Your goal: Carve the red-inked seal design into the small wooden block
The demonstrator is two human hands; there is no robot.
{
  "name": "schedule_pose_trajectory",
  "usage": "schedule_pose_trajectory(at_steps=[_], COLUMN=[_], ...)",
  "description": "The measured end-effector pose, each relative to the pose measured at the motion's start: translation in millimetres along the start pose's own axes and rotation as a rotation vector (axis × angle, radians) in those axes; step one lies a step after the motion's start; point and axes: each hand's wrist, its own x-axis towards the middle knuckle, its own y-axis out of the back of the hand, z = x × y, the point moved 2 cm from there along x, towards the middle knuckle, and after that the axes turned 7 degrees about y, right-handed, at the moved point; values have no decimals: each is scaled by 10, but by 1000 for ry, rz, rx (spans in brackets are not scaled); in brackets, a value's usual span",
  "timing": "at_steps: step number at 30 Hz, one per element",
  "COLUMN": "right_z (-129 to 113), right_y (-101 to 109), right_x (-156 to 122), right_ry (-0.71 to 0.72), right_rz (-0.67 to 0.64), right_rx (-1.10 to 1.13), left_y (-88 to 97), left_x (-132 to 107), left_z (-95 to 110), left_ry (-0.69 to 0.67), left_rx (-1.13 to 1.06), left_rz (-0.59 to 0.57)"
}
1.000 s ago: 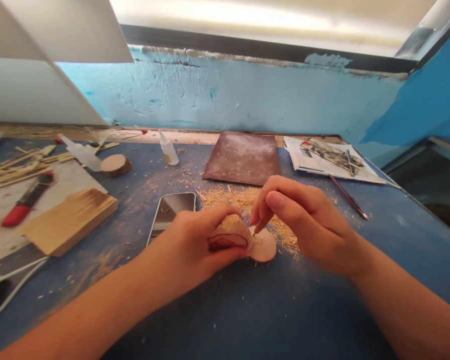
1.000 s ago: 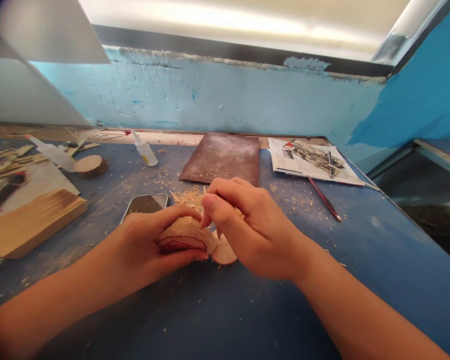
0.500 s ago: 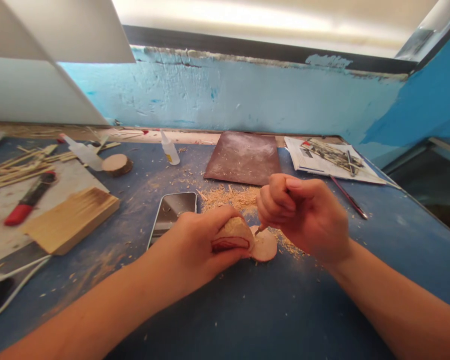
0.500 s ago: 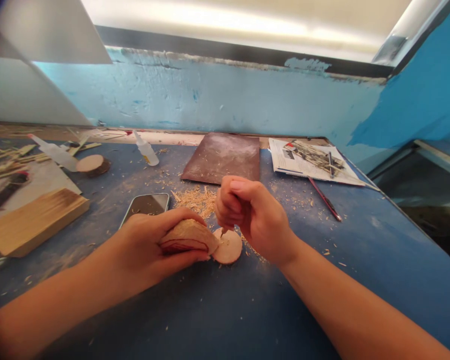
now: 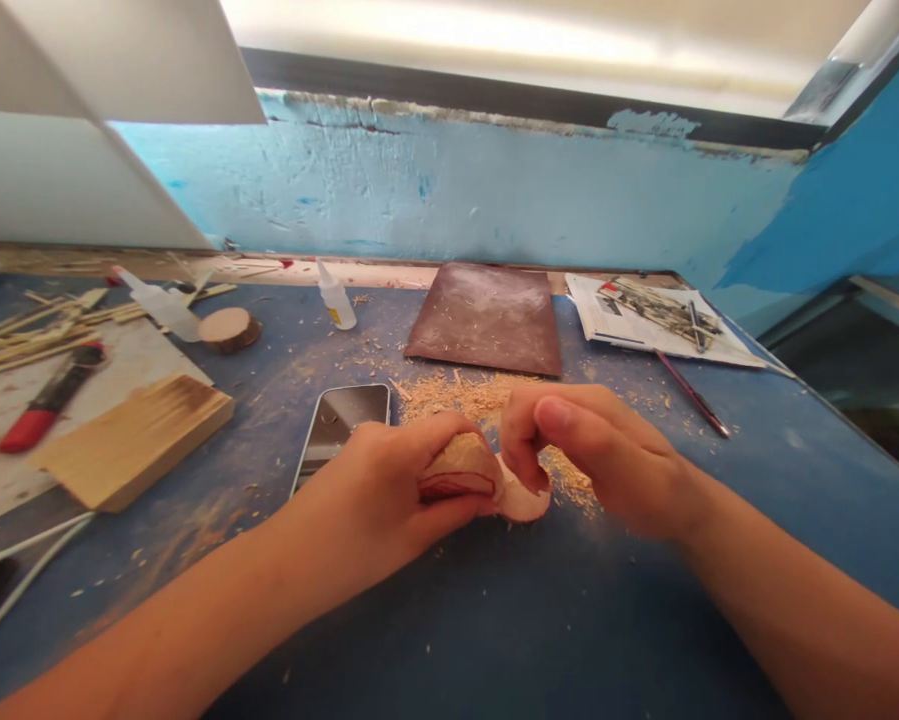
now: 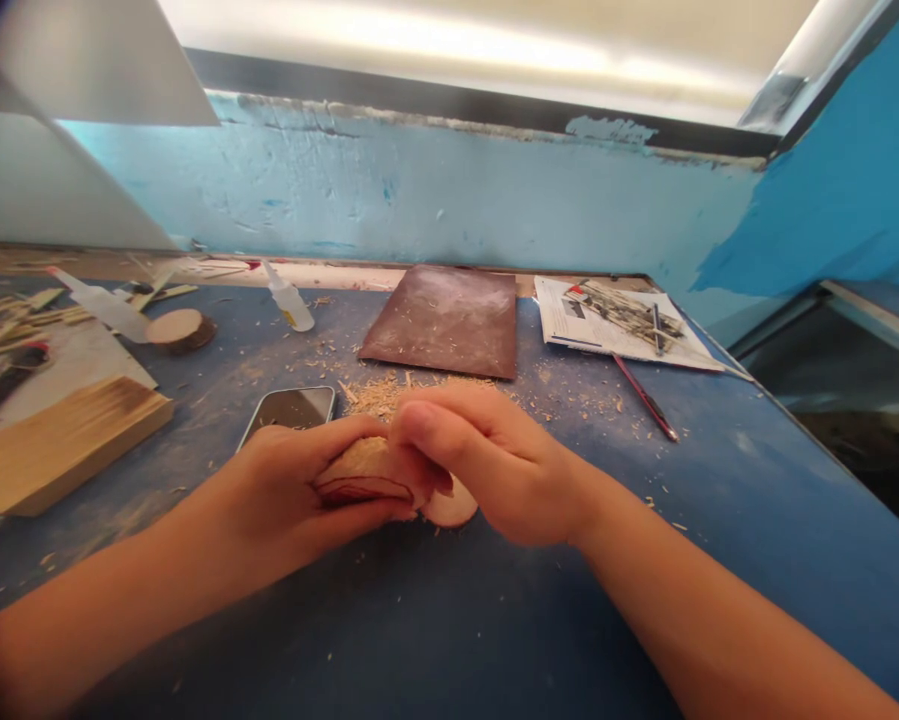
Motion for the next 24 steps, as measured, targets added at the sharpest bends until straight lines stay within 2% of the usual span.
schedule_pose_trajectory(at_steps=[6, 8, 11, 13, 20, 24], right_z=[34, 31, 55, 85, -30, -20], right_y=[15, 19, 19, 21, -49, -182], right_x=[54, 72, 91, 105, 225, 268], right_ry=[126, 109, 25, -31, 65, 47], right_rz=[203, 179, 77, 73, 427, 584], right_rx=[349, 379, 410, 427, 418, 424], left_y=[6, 4, -1, -2, 14, -6], left_x=[17, 18, 17, 17, 17, 16], left_z=[-10, -15, -18, -16, 15, 10], left_ry=[-16, -15, -12, -8, 66, 33], left_rx=[41, 50, 31, 27, 81, -33], left_rz=[16, 10, -8, -20, -8, -20])
